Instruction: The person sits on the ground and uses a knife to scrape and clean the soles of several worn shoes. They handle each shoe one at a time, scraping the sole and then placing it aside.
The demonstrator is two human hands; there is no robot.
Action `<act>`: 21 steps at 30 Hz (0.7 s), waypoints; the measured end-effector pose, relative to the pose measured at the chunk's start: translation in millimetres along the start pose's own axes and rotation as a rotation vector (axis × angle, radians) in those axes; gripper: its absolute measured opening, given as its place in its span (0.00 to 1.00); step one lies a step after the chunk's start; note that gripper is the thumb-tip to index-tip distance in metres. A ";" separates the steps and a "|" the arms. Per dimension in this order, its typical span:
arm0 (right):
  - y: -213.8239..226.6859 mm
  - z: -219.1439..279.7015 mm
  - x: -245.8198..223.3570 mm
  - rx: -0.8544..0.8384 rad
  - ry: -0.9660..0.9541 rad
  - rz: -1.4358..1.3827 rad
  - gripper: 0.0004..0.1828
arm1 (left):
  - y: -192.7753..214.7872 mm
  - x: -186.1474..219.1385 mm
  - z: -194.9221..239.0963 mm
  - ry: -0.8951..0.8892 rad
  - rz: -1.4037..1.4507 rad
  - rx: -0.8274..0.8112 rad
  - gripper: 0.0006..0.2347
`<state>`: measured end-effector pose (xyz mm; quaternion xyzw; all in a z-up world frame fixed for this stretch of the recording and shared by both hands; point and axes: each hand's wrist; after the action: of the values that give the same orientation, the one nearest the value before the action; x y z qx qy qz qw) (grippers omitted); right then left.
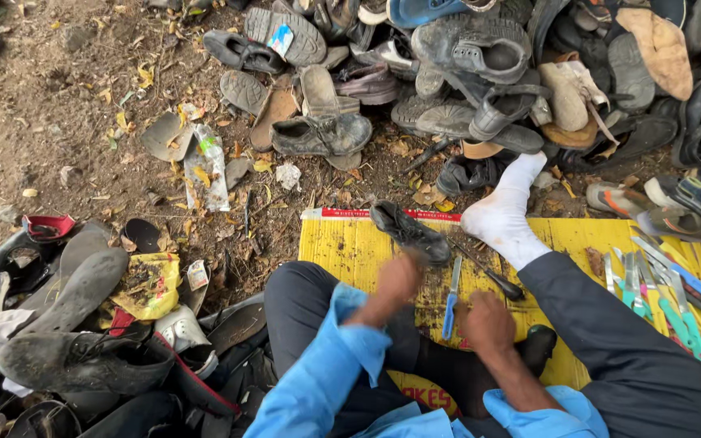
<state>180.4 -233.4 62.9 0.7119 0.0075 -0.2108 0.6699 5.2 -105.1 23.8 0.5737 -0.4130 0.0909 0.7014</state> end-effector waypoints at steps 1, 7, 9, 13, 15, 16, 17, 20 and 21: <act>-2.3 3.0 -3.9 -0.089 -0.045 0.004 0.18 | 18.5 -13.6 -18.0 0.082 -0.091 0.103 0.09; -10.1 -4.6 -11.1 -0.367 -0.199 0.029 0.22 | 74.9 -41.1 -74.9 -0.320 -0.721 0.068 0.21; -14.6 -2.7 -4.6 -0.391 -0.186 0.063 0.25 | 75.2 -45.7 -73.4 -0.322 -0.736 0.026 0.18; -25.8 1.6 18.3 -0.300 -0.213 0.078 0.24 | 57.9 -34.2 -53.6 -0.142 -0.557 -0.167 0.14; -25.9 -6.5 27.6 -0.266 -0.296 0.050 0.23 | 46.7 -25.3 -30.4 -0.169 -0.553 -0.110 0.14; -22.4 -11.0 32.5 -0.193 -0.269 -0.033 0.23 | 43.7 -24.4 -23.6 -0.183 -0.552 -0.080 0.14; -16.6 -13.9 37.4 -0.125 -0.239 -0.114 0.22 | 42.3 -26.8 -21.0 -0.182 -0.457 -0.029 0.14; -0.1 -14.8 32.7 -0.152 -0.428 -0.766 0.15 | 29.0 -39.1 -11.7 -0.163 -0.264 0.064 0.14; 6.2 -18.1 27.2 -0.194 -0.528 -1.057 0.12 | 24.5 -43.0 -14.0 -0.152 -0.267 0.060 0.15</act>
<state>212.3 -224.1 60.6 0.4710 0.2132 -0.6835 0.5153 -30.5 -69.9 12.2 0.6496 -0.3818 -0.0345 0.6565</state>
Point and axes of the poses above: each hand's wrist, its own z-axis away from the middle knuckle, its own y-axis out of the back of the hand, x = y × z, and after that the axes turned 2 degrees about -y, right-handed
